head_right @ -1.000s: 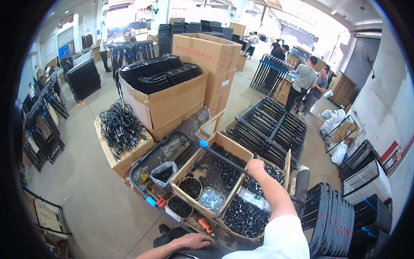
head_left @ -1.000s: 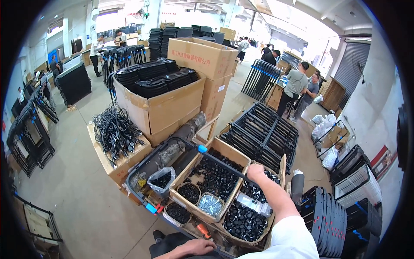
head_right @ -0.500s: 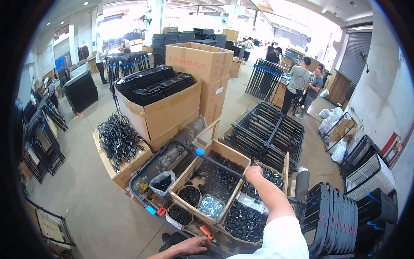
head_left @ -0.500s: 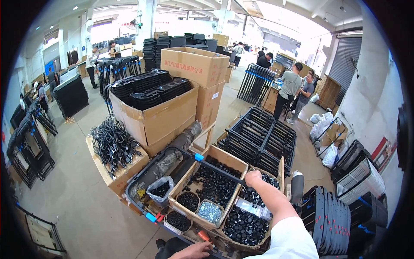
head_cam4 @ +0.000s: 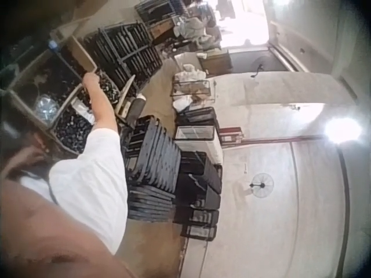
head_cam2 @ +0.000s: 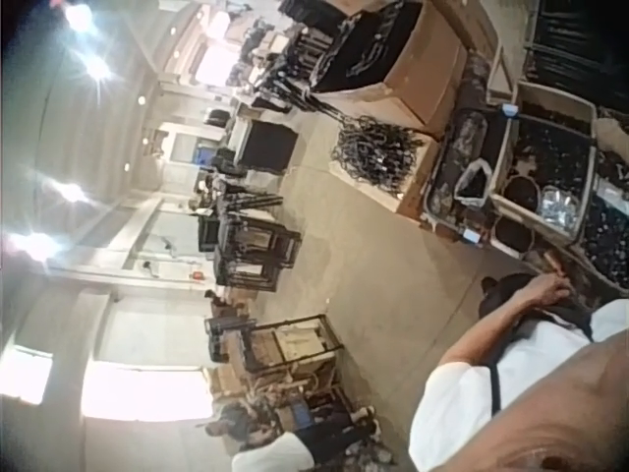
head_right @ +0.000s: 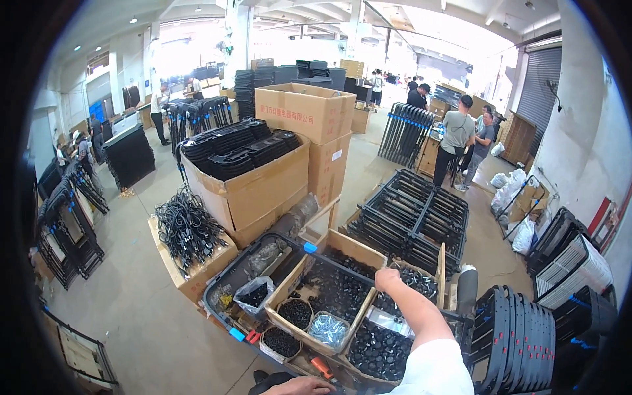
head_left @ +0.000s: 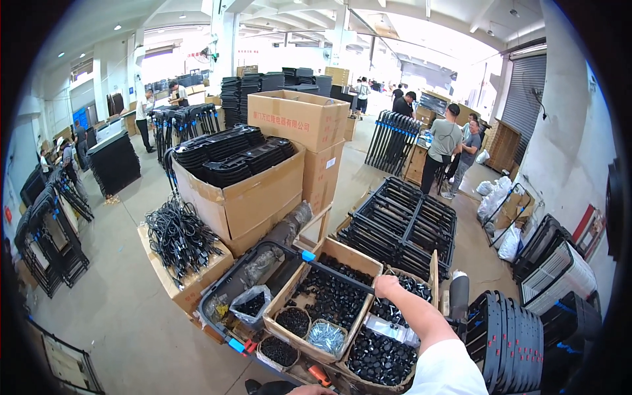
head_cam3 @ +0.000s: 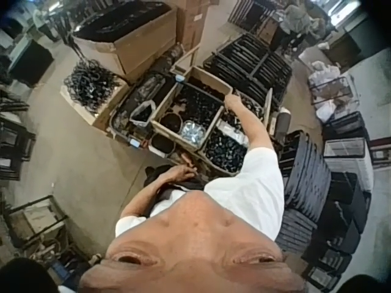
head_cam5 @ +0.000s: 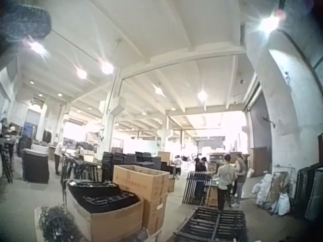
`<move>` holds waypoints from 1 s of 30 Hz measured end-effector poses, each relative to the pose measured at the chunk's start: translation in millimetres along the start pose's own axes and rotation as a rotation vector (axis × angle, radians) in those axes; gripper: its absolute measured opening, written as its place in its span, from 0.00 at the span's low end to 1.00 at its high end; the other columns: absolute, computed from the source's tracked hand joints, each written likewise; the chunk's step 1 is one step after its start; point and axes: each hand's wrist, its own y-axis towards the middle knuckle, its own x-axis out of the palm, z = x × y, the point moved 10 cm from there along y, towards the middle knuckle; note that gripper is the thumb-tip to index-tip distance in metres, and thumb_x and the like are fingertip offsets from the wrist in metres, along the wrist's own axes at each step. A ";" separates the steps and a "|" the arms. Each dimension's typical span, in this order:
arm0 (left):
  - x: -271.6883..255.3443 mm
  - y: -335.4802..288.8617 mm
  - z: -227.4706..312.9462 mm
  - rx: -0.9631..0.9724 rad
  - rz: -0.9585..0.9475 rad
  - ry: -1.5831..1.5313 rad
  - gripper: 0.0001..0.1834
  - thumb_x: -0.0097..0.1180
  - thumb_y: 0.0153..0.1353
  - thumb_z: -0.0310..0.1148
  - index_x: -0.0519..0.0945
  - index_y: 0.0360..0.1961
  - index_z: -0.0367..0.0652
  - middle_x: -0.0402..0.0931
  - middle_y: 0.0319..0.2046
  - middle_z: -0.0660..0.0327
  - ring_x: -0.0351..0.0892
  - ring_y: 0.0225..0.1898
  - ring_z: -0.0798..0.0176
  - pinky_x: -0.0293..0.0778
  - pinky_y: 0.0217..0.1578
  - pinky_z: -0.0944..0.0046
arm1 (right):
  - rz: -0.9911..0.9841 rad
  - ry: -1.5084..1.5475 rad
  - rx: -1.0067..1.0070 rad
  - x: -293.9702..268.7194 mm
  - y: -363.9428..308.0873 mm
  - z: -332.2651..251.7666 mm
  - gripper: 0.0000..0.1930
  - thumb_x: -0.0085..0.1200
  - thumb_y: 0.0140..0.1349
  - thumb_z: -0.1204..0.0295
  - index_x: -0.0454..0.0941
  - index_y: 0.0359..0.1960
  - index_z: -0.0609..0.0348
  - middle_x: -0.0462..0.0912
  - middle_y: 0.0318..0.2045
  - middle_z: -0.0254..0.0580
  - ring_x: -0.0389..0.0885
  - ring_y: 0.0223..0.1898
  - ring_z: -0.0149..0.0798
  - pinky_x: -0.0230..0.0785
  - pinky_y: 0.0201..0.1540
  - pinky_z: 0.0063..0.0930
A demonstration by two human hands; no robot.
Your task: The user is assembling a control handle assembly for a piece of outdoor equipment, likely a lawn mower, by attaching wires, plastic housings, and screws using hand tools.
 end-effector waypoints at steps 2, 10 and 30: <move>1.2 0.9 6.2 0.004 -0.059 0.004 0.19 0.56 0.76 0.41 0.83 0.63 0.46 0.86 0.50 0.47 0.84 0.54 0.44 0.78 0.55 0.47 | -0.202 -0.094 0.082 5.7 -5.8 6.0 0.18 0.62 0.62 0.65 0.90 0.52 0.55 0.89 0.55 0.43 0.90 0.53 0.47 0.84 0.50 0.45; -12.8 -4.1 -6.6 0.143 0.118 -0.153 0.30 0.63 0.67 0.29 0.72 0.70 0.41 0.76 0.63 0.44 0.76 0.61 0.42 0.73 0.60 0.45 | 0.037 0.047 0.085 -4.7 3.0 18.5 0.18 0.60 0.61 0.65 0.90 0.50 0.54 0.90 0.53 0.43 0.90 0.53 0.47 0.83 0.52 0.42; -0.4 12.6 1.5 0.044 -0.105 0.051 0.23 0.60 0.72 0.41 0.80 0.64 0.43 0.84 0.56 0.48 0.84 0.54 0.44 0.78 0.54 0.46 | 0.038 0.130 -0.084 25.1 19.9 8.0 0.16 0.59 0.62 0.63 0.90 0.44 0.59 0.89 0.50 0.54 0.89 0.53 0.52 0.82 0.55 0.44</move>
